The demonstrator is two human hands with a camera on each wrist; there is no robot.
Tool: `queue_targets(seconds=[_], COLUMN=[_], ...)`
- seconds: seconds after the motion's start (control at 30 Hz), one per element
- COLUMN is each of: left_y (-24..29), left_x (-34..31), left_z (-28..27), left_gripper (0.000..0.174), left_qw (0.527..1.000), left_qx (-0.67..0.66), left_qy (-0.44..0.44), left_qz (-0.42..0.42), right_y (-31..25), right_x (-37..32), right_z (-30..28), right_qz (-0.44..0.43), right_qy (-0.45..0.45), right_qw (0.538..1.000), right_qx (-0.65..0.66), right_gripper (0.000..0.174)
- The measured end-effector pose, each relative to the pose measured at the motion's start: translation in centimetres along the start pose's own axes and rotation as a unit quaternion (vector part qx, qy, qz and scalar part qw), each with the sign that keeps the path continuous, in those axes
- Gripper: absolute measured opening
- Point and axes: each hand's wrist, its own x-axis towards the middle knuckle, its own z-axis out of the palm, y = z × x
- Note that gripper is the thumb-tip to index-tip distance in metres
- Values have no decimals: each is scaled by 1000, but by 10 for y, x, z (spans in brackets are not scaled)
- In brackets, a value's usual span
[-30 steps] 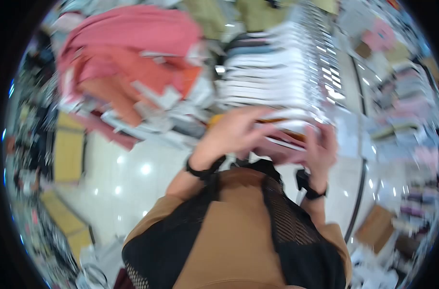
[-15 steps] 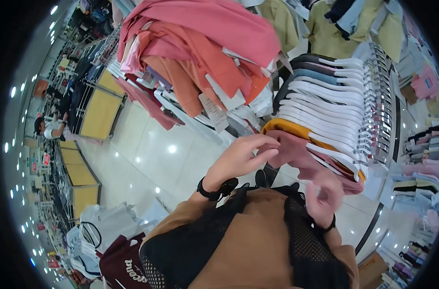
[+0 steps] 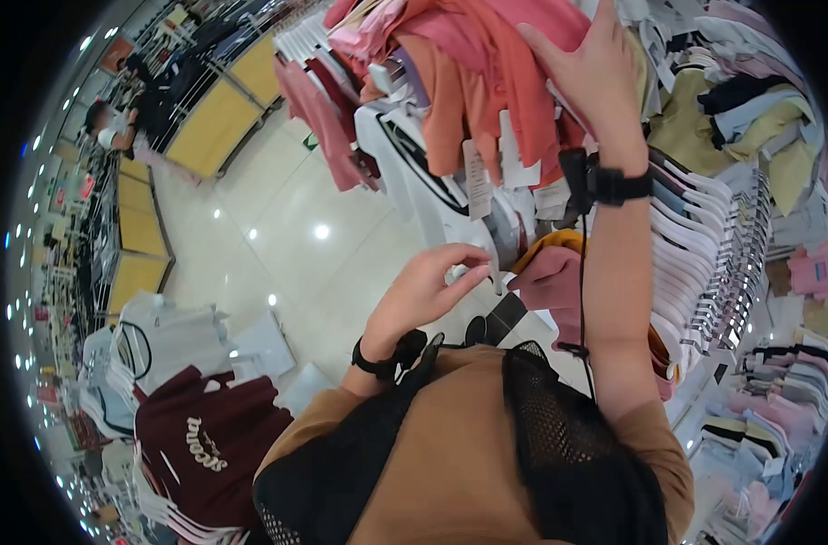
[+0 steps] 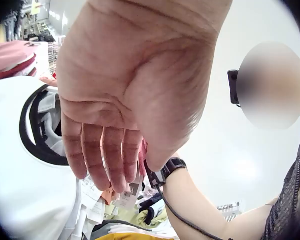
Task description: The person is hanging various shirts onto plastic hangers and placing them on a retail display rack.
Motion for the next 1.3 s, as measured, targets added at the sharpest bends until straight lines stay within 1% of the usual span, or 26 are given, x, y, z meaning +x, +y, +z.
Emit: queue_targets(seconds=[0.03, 0.1, 0.13, 0.27, 0.3, 0.33, 0.4, 0.47, 0.5, 0.57, 0.6, 0.67, 0.73, 0.8, 0.83, 0.87, 0.93, 0.97, 1.0, 1.03, 1.07, 1.13, 1.17, 1.2, 1.27, 1.3], left_y=[2, -1, -2, 0, 0, 6, 14, 50, 54, 55, 61, 71, 77, 79, 77, 75, 64, 56, 114, 117, 125, 125, 111, 108, 97, 87], left_x=[-9, -12, -9, -5, 7, 22, 35, 72, 86, 109, 117, 137, 146, 150, 150, 150, 154, 156, 136, 130, 119, 102, 97, 91, 75, 64], left_z=[-4, -8, -9, -12, -13, -19, -22, -27, -37, -57, -63, -75, -87, -97, -106, -112, -134, -143, -82, -79, -67, -54, -56, -50, -39, -30], left_gripper=[22, 22, 22, 23, 26, 33, 36, 39, 39, 35, 36, 39, 41, 44, 45, 46, 49, 50, 47, 27, 26, 26, 33, 37, 41, 41], left_qw=[1000, 1000, 999, 998, 996, 987, 982, 902, 902, 777, 761, 773, 785, 799, 802, 809, 822, 827, 850, 829, 833, 837, 834, 823, 792, 782], left_qx=[-4, -13, -29, -20, -25, -127, -145, -380, -380, -592, -610, -589, -564, -540, -530, -518, -500, -497, -408, -468, -450, -433, -448, -453, -459, -470], left_qy=[11, 17, 34, 57, 79, 85, 96, 158, 158, -10, -7, 53, 95, 113, 121, 119, 87, 63, 236, 193, 209, 222, 41, -30, -168, -216], left_qz=[-4, 5, 5, 4, 23, 48, 76, 131, 133, 213, 221, 229, 236, 241, 248, 252, 258, 255, 235, 236, 245, 250, 320, 343, 365, 348], right_y=[-9, -13, -17, -54, -60, -62, -75, -79, -84, -92, -96, -94, -92, -84, -81, -79, -71, -68, -63, -57, -52, -43, -43, -44, -37, -33], right_x=[2, 14, 14, 21, 25, 25, 20, 9, 0, -19, -29, -55, -72, -98, -109, -122, -150, -159, -167, -171, -174, -180, -180, -178, -183, -185], right_z=[-1, -10, -5, -21, -17, -17, -23, -39, -48, -68, -80, -96, -108, -125, -130, -134, -137, -136, -138, -136, -136, -140, -146, -155, -159, -160], right_qz=[-4, 0, -57, -1, -31, -47, -69, -100, -102, -113, -122, -181, -201, -218, -219, -212, -191, -184, -161, -147, -142, -100, -96, -30, 29, 59], right_qy=[-8, -141, -40, -2, 29, 64, 58, 42, 26, -11, -32, -20, -15, -51, -99, -95, -162, -161, -205, -254, -252, -275, -275, -278, -285, -287], right_qw=[1000, 990, 996, 996, 990, 981, 977, 961, 952, 940, 937, 929, 924, 924, 917, 921, 912, 915, 916, 907, 910, 900, 901, 890, 876, 868], right_qx=[17, 15, 50, 89, 135, 175, 196, 255, 287, 322, 327, 322, 324, 312, 319, 312, 325, 320, 306, 302, 296, 324, 321, 360, 387, 401], right_gripper=[76, 44, 23, 20, 19, 19, 19, 19, 20, 16, 18, 30, 31, 35, 36, 36, 34, 34, 37, 40, 40, 54, 54, 56, 72, 79])
